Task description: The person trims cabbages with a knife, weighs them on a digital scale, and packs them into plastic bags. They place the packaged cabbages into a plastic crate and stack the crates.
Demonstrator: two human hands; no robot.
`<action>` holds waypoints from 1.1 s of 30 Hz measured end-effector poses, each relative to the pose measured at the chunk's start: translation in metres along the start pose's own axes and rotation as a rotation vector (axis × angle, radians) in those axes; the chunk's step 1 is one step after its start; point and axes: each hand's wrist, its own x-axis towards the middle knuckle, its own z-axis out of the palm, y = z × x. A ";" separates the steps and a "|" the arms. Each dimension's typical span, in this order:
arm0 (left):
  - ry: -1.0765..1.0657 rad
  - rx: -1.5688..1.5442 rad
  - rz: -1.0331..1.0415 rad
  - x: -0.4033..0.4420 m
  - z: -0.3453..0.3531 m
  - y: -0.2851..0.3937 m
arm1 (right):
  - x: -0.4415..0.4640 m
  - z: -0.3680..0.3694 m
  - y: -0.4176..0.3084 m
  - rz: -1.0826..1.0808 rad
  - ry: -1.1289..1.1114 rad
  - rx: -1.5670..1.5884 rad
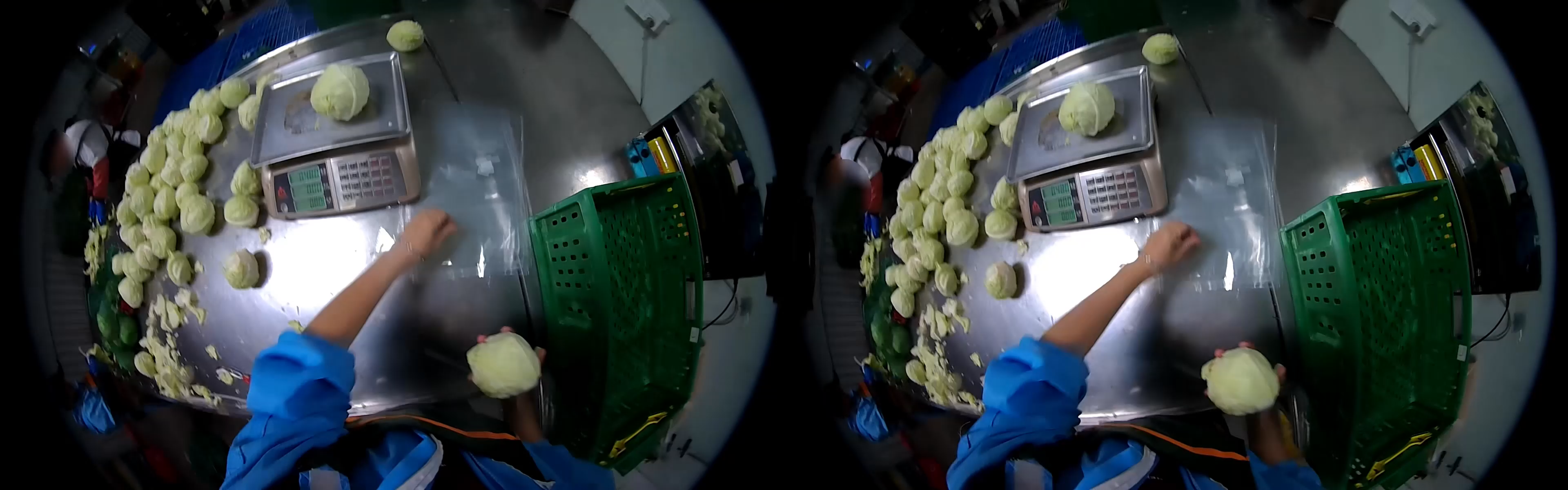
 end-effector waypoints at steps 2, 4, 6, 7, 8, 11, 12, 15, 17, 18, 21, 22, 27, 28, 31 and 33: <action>-0.004 -0.013 0.076 -0.019 -0.002 0.036 | 0.004 0.011 0.003 -0.007 -0.125 0.009; 0.002 0.096 0.128 -0.040 0.039 0.013 | -0.001 0.021 0.004 0.019 -0.081 0.020; -0.042 0.135 -0.001 -0.032 0.047 -0.008 | -0.005 0.025 0.010 0.017 -0.070 -0.108; -0.048 0.047 -0.109 -0.015 0.036 -0.012 | -0.010 0.024 0.014 0.008 -0.087 -0.233; -0.069 -0.054 -0.225 -0.006 0.031 -0.015 | -0.014 0.027 0.018 -0.006 -0.085 -0.351; -0.082 -0.280 -0.269 -0.027 -0.003 0.029 | -0.031 0.055 0.039 -0.018 0.034 -0.330; -0.062 -0.205 -0.118 -0.038 -0.022 0.053 | -0.037 0.061 0.044 -0.035 0.008 -0.330; -0.057 0.152 0.228 -0.097 -0.042 0.072 | -0.039 0.075 0.056 -0.040 -0.078 -0.312; -0.141 0.281 0.111 -0.156 -0.052 0.073 | -0.032 0.085 0.064 0.032 -0.105 -0.282; -0.125 0.278 0.067 -0.186 -0.058 0.083 | -0.029 0.085 0.066 0.070 -0.023 -0.332; -0.060 0.257 0.007 -0.257 -0.084 0.120 | -0.020 0.105 0.099 0.149 0.186 -0.672; -0.120 0.237 -0.030 -0.276 -0.077 0.117 | -0.018 0.102 0.109 0.256 0.124 -0.666; -0.046 0.044 -0.284 -0.325 -0.055 0.106 | -0.003 0.054 0.160 0.541 0.368 -0.566; 0.027 -0.008 -0.306 -0.328 -0.063 0.118 | -0.004 0.033 0.163 0.572 0.543 -0.521; 0.109 -0.126 -0.276 -0.335 -0.076 0.129 | 0.005 0.034 0.171 0.648 0.880 -0.358; 0.092 -0.199 -0.237 -0.344 -0.083 0.134 | 0.008 0.030 0.181 0.563 0.834 -0.273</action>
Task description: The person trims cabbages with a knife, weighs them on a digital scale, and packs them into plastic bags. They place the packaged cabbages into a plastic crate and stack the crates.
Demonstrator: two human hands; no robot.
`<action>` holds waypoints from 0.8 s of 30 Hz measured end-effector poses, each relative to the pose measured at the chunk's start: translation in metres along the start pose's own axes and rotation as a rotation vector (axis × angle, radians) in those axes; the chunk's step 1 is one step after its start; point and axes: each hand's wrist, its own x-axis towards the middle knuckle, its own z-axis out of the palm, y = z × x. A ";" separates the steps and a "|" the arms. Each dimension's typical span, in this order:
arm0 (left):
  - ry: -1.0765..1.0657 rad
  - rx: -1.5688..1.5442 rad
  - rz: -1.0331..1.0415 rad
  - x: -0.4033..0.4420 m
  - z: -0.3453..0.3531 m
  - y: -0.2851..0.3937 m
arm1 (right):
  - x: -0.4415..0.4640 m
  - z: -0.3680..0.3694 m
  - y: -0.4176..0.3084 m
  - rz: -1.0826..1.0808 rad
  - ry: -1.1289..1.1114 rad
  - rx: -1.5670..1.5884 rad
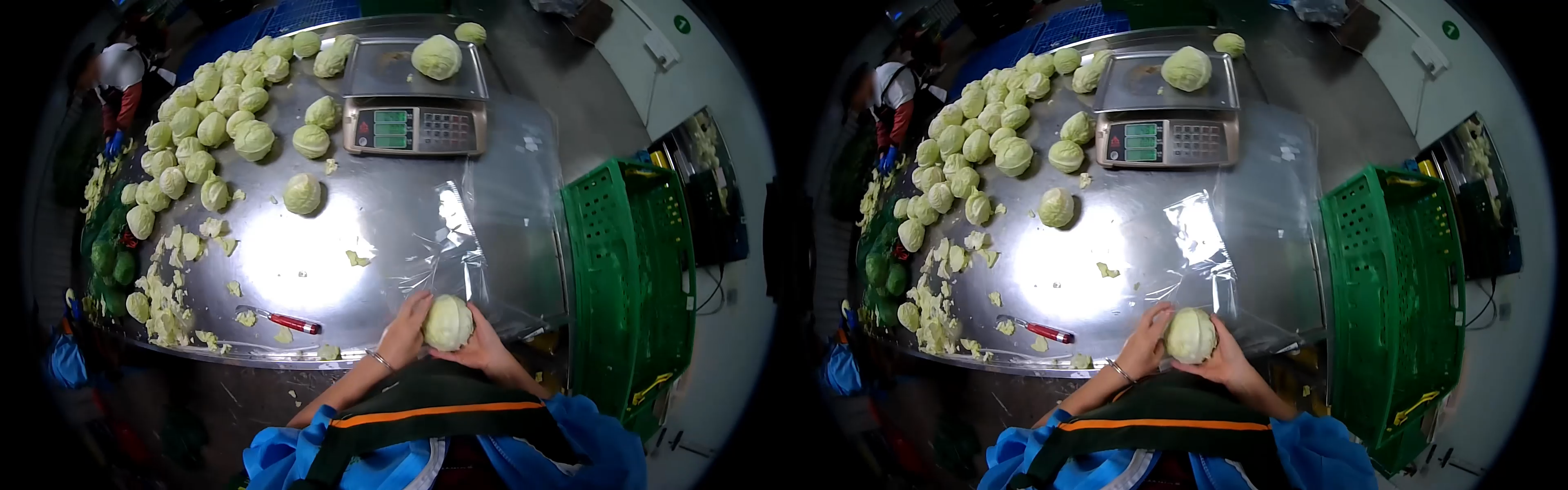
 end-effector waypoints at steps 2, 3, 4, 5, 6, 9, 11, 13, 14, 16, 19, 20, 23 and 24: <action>0.038 0.014 -0.066 0.001 -0.006 0.016 | 0.014 0.000 0.006 -0.041 -0.130 0.130; 0.085 0.014 -0.092 0.005 -0.007 0.018 | 0.020 0.006 0.007 -0.064 -0.068 0.120; 0.128 0.016 -0.118 0.008 -0.010 0.018 | 0.028 0.011 0.005 -0.079 -0.020 0.120; 0.174 0.025 -0.128 0.015 -0.015 0.014 | 0.031 0.022 0.004 -0.101 -0.025 0.048; 0.171 0.038 -0.128 0.025 -0.024 0.011 | 0.033 0.035 0.000 -0.128 -0.036 -0.027; 0.213 0.089 -0.105 0.051 -0.058 0.001 | 0.047 0.056 -0.018 -0.073 -0.123 -0.461; 0.214 0.157 -0.079 0.050 -0.059 -0.016 | 0.059 0.068 -0.038 -0.013 -0.060 -0.742; 0.212 0.171 -0.158 0.044 -0.062 -0.020 | 0.076 0.087 -0.090 -0.313 -0.024 -1.036; 0.216 0.140 -0.252 0.038 -0.062 -0.011 | 0.085 0.104 -0.118 -0.463 0.000 -1.181; 0.188 0.163 -0.436 0.016 -0.050 -0.022 | 0.124 0.151 -0.196 -1.289 0.017 -1.325; 0.215 0.303 -0.473 0.004 -0.051 -0.021 | 0.154 0.253 -0.299 -1.680 0.538 -1.611; 0.238 0.346 -0.449 0.006 -0.050 -0.023 | 0.172 0.276 -0.328 -1.641 0.668 -1.691; 0.266 0.441 -0.433 0.005 -0.045 -0.023 | 0.195 0.303 -0.370 -1.435 0.753 -1.810; 0.308 0.437 -0.429 0.011 -0.044 -0.022 | 0.198 0.304 -0.383 -1.420 0.768 -1.801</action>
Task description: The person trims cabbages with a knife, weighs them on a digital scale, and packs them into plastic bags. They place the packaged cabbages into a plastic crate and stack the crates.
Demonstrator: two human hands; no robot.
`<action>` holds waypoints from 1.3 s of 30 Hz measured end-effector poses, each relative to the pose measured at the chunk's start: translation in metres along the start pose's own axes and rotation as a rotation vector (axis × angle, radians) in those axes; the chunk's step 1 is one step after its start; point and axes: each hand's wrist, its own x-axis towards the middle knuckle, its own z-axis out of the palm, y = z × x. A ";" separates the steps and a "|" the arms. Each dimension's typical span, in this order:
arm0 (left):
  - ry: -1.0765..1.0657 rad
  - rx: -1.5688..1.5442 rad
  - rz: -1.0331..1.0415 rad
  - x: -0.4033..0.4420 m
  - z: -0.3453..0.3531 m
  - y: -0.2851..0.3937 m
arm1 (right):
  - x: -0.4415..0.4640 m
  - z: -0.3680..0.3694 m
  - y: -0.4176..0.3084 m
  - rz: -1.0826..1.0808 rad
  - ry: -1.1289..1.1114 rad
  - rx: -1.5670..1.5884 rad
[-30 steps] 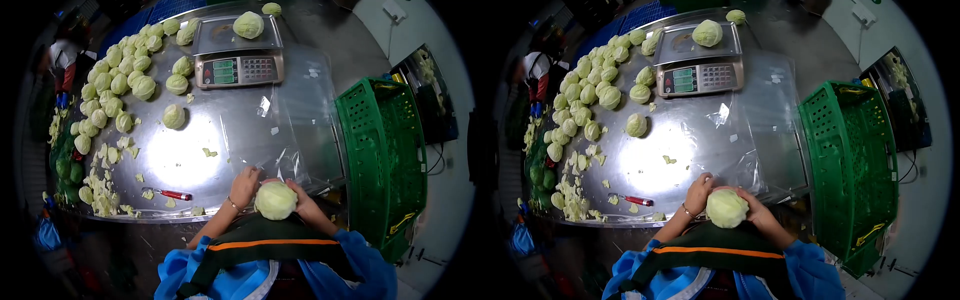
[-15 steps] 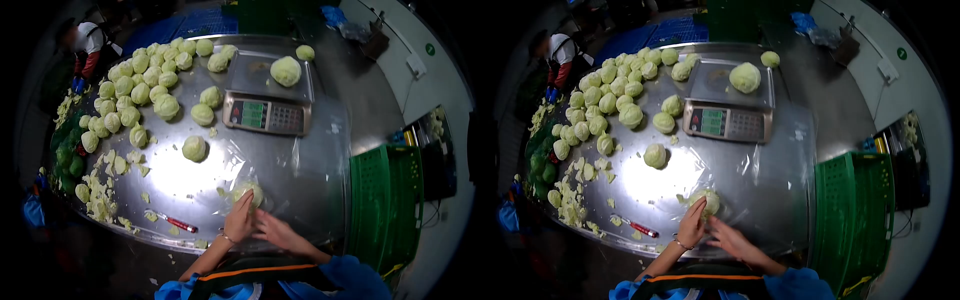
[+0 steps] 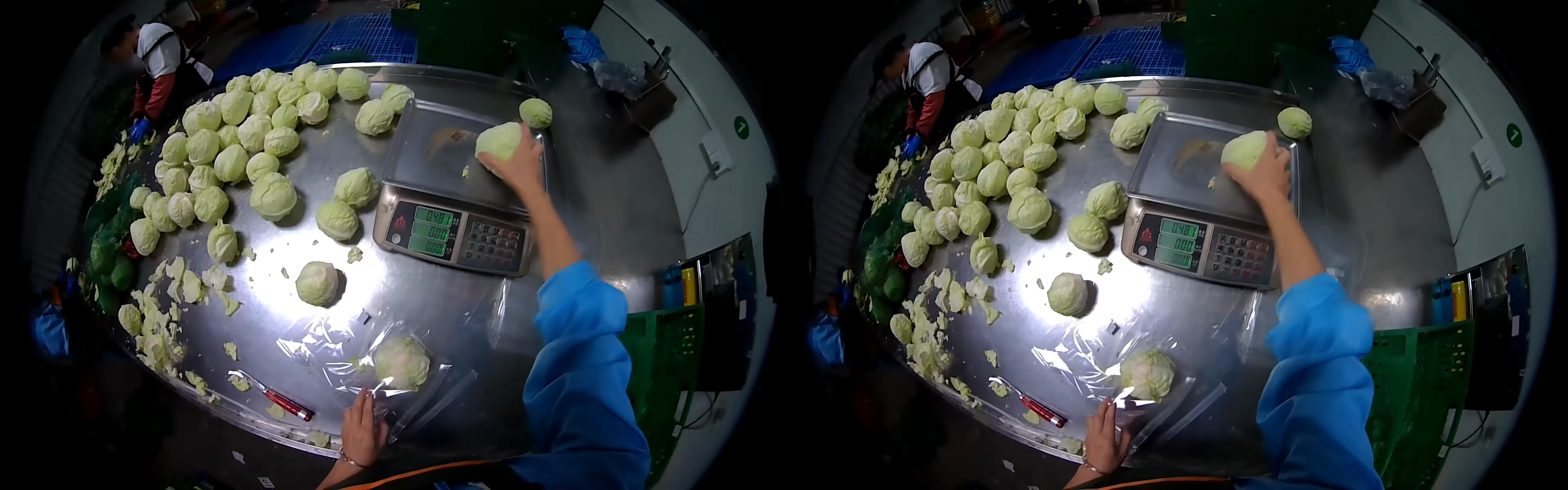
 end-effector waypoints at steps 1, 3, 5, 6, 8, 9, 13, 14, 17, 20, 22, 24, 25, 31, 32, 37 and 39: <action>0.041 -0.020 -0.012 0.005 0.002 0.007 | 0.016 0.000 0.013 -0.016 0.007 0.035; 0.083 -0.074 -0.027 0.007 0.005 0.011 | 0.008 -0.012 0.036 -0.101 0.035 0.141; 0.083 -0.099 0.045 0.004 0.012 0.002 | -0.045 -0.036 0.043 -0.183 0.034 0.430; 0.039 -0.116 -0.007 0.006 0.008 0.006 | -0.095 -0.052 0.049 -0.172 0.000 0.639; 0.025 -0.186 -0.069 0.010 -0.001 0.016 | -0.205 -0.087 0.051 -0.138 -0.094 0.698; 0.029 -0.235 -0.089 0.011 0.001 0.016 | -0.257 -0.088 0.069 -0.156 -0.085 0.658; 0.121 -0.460 -0.111 0.014 0.019 0.002 | -0.397 -0.076 0.116 0.109 -0.040 0.275; 0.144 -0.441 -0.066 0.015 0.023 -0.004 | -0.412 -0.072 0.120 0.152 -0.043 0.250; 0.173 -0.403 0.016 0.015 0.026 -0.005 | -0.427 -0.073 0.111 -0.007 0.009 -0.037; 0.099 -0.386 -0.001 0.007 0.021 -0.001 | -0.421 -0.062 0.049 -0.256 -0.056 -0.086; 0.074 -0.385 -0.003 0.005 0.020 -0.004 | -0.409 -0.035 0.015 -0.241 -0.197 0.008; 0.071 -0.390 0.028 0.000 0.019 -0.010 | -0.397 0.009 0.021 -0.193 -0.253 0.036; 0.073 -0.387 0.047 -0.002 0.021 -0.016 | -0.394 0.034 0.035 -0.157 -0.281 0.068; 0.305 -0.504 0.118 0.009 0.007 -0.031 | -0.382 0.015 -0.006 -0.149 -0.129 0.203; 0.232 -0.579 0.115 0.014 -0.005 -0.032 | -0.383 0.003 -0.015 -0.144 -0.103 0.276; -0.132 -0.766 0.137 0.032 -0.121 -0.027 | -0.400 -0.051 -0.044 0.127 -0.186 0.732; -0.252 -1.008 0.021 0.035 -0.149 -0.024 | -0.406 -0.080 -0.062 0.224 -0.236 0.926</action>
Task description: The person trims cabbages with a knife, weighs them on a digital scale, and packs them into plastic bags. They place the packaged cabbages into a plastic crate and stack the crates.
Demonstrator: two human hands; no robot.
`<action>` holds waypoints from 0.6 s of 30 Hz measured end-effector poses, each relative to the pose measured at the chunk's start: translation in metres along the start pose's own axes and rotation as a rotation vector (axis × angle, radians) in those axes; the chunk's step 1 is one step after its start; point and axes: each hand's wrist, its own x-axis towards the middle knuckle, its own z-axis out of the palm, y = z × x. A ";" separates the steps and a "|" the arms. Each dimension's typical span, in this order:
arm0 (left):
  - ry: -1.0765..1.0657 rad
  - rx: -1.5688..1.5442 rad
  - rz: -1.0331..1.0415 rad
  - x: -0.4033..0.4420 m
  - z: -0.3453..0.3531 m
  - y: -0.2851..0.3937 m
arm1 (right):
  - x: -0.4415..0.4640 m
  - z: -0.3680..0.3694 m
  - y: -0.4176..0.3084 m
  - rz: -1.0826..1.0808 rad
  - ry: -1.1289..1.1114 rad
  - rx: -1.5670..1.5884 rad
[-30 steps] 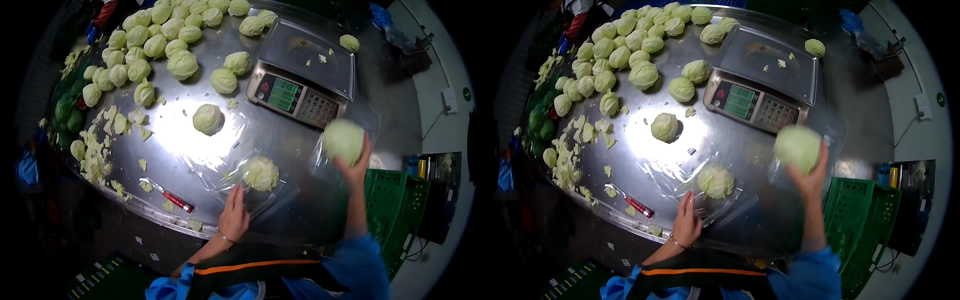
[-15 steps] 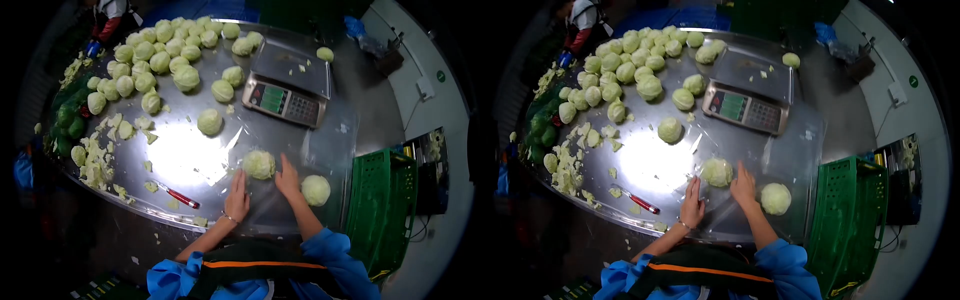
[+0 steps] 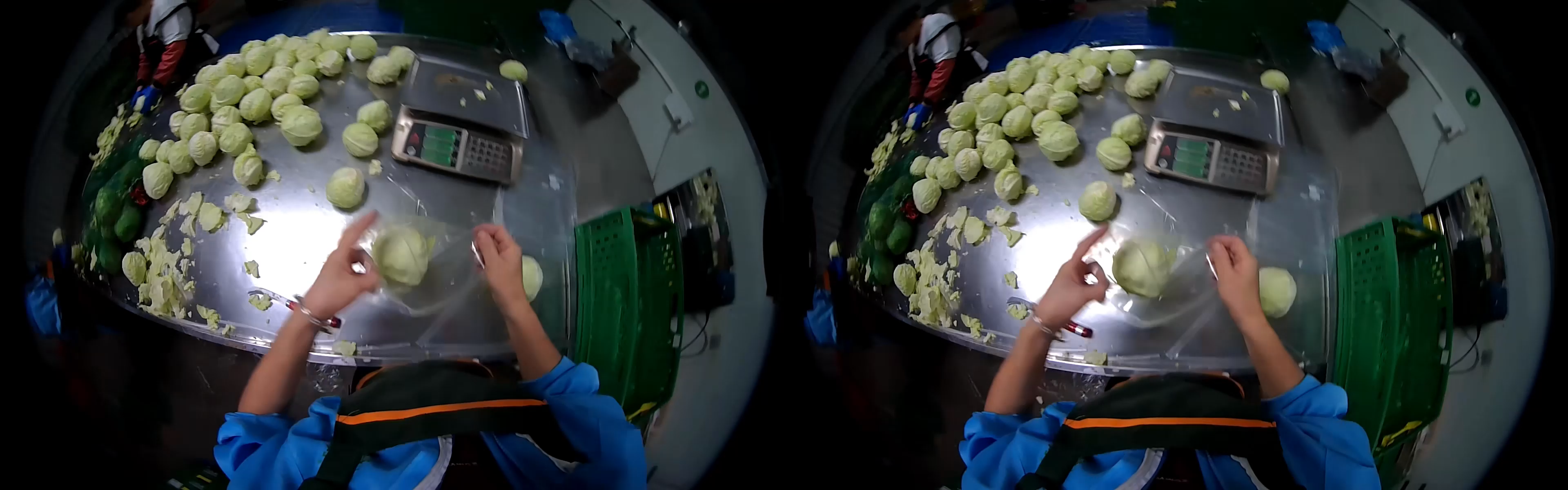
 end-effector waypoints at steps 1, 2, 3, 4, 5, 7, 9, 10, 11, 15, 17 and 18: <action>-0.011 -0.140 -0.080 0.003 -0.006 0.010 | -0.002 -0.002 -0.006 -0.020 -0.039 0.012; 0.030 -0.046 -0.097 0.010 -0.003 0.013 | -0.003 -0.004 -0.011 -0.044 -0.068 0.031; 0.064 0.051 -0.099 0.017 0.002 0.018 | -0.008 -0.005 -0.013 -0.080 -0.091 0.051; 0.032 0.068 -0.085 0.019 0.009 0.028 | -0.015 -0.006 -0.015 -0.067 -0.051 0.083; 0.000 0.085 -0.072 0.022 0.015 0.038 | -0.019 -0.007 -0.018 -0.069 -0.017 0.111; -0.052 0.094 -0.052 0.023 0.023 0.049 | -0.018 -0.011 -0.017 -0.121 0.026 0.157; -0.093 0.093 -0.129 0.037 0.025 0.044 | -0.013 -0.015 -0.011 -0.233 0.051 0.209; -0.112 0.142 -0.152 0.035 0.027 0.046 | -0.016 -0.027 -0.016 -0.179 0.053 0.163; -0.133 0.197 -0.171 0.034 0.033 0.054 | -0.011 -0.041 -0.015 -0.166 0.073 0.157; -0.286 0.333 -0.163 0.028 0.068 0.061 | -0.004 -0.125 0.022 -0.240 0.336 -0.280; -0.398 0.421 -0.121 0.030 0.083 0.056 | -0.013 -0.129 0.040 -0.011 0.202 -1.091; -0.425 0.487 -0.094 0.031 0.091 0.055 | -0.014 -0.132 0.052 0.061 0.156 -1.204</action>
